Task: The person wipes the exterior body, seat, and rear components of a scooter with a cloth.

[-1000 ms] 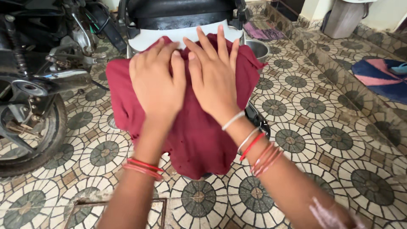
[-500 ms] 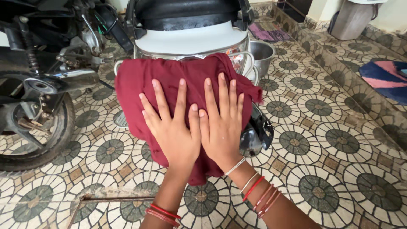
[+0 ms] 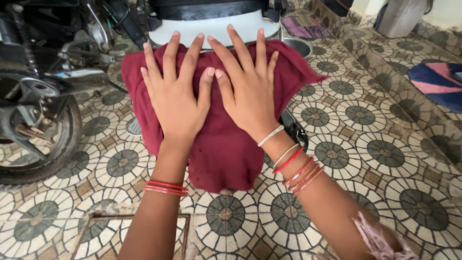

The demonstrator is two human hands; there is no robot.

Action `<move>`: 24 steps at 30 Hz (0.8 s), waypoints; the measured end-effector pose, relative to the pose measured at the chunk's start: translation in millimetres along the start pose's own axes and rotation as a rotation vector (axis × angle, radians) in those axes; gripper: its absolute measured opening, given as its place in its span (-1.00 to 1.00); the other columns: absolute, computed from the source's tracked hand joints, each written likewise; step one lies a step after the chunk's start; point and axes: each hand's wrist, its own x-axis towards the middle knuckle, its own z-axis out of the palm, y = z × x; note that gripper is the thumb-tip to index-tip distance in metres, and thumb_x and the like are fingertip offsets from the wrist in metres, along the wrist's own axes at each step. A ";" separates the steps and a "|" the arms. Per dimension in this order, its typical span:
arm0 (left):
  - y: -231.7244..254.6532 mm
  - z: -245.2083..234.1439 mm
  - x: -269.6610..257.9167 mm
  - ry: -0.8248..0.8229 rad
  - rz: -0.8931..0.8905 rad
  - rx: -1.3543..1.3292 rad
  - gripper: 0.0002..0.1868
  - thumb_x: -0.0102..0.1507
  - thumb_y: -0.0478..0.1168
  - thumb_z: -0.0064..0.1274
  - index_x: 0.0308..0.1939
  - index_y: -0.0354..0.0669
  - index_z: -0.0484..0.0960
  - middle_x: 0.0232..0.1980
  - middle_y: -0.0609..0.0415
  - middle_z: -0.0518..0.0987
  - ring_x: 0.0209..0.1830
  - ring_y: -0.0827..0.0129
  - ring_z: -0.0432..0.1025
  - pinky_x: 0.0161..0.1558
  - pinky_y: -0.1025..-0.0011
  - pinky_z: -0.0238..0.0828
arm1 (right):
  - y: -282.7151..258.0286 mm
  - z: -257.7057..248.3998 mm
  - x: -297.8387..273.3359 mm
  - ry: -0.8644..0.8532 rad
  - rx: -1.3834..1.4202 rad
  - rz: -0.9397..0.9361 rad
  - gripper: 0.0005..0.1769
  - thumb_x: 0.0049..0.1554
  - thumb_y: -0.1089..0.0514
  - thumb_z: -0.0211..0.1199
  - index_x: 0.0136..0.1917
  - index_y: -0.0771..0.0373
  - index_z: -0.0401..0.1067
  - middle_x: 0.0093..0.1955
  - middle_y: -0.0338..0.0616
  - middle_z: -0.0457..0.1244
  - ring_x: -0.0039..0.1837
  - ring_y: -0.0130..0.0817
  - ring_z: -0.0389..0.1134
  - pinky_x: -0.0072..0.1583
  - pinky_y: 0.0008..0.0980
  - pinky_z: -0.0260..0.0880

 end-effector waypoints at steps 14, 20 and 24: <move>34.9 2.9 -100.3 0.003 -0.212 -0.125 -0.45 0.47 0.01 -0.22 0.57 0.16 0.35 0.73 -0.12 0.01 0.74 -0.30 -0.28 0.59 -0.35 -0.44 | -33.0 6.5 -85.2 0.057 0.038 0.082 -0.29 0.37 -0.04 -0.09 0.70 0.17 -0.07 0.75 0.18 -0.24 0.74 0.34 -0.29 0.64 0.29 -0.29; 4.5 -2.3 -58.0 0.068 -0.128 -0.197 -0.29 0.51 0.19 -0.25 0.67 0.02 0.05 0.72 -0.24 -0.14 0.71 -0.37 -0.33 0.58 -0.29 -0.36 | -21.0 6.0 -52.5 0.122 0.104 0.119 -0.17 0.37 -0.23 -0.03 0.71 0.23 -0.14 0.75 0.16 -0.28 0.72 0.45 -0.35 0.62 0.36 -0.25; -14.7 -8.3 -23.1 0.040 -0.097 -0.239 -0.30 0.52 0.19 -0.23 0.67 0.06 0.08 0.74 -0.21 -0.16 0.71 -0.37 -0.34 0.60 -0.30 -0.35 | -14.0 4.2 -22.8 0.089 0.163 0.153 -0.27 0.38 -0.20 -0.03 0.71 0.02 -0.02 0.76 0.09 -0.28 0.73 0.43 -0.37 0.57 0.49 -0.31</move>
